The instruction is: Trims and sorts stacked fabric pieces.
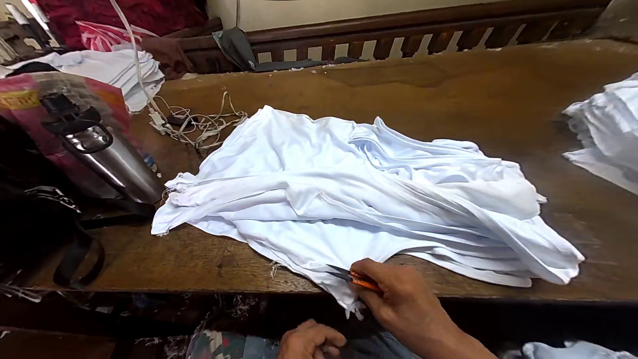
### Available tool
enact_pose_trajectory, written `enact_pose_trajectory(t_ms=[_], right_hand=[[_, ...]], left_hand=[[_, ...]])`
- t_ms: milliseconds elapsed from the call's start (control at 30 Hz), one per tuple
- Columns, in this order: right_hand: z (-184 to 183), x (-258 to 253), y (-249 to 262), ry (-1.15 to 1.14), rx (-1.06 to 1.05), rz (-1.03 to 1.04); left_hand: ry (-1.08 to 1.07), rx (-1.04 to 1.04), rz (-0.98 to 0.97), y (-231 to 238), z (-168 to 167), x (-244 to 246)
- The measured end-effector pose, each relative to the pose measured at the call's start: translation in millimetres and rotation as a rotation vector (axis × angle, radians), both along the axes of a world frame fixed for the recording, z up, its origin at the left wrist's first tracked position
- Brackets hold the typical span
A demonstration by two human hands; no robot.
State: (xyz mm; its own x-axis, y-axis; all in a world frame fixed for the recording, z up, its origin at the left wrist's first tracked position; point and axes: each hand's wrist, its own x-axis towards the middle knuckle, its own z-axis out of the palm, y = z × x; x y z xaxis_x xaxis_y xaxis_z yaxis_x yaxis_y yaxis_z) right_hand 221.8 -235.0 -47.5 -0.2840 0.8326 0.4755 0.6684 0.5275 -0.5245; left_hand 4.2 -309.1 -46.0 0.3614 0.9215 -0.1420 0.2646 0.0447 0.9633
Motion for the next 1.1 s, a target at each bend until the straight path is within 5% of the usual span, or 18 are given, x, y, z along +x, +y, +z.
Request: enact_pose_trajectory(t_ms=[167, 267, 433, 633, 833, 1100], right_hand=[[48, 13, 26, 0.323, -0.344, 0.125], [63, 16, 58, 0.484, -0.258, 0.038], [13, 10, 76, 0.01, 0.046, -0.12], [17, 23, 11, 0.533, -0.405, 0.06], [-3, 41, -37, 0.558, -0.697, 0.253], [-4, 42, -64, 0.782, -1.134, 0.259]], left_hand=[[-0.238, -0.16, 0.266, 9, 16, 2], [-0.357, -0.255, 0.365, 14, 17, 9], [-0.136, -0.049, 0.361, 13, 21, 27], [-0.358, -0.353, 0.359, 28, 16, 26], [-0.309, -0.328, 0.301, 34, 13, 37], [-0.329, -0.363, 0.222, 13, 10, 24]])
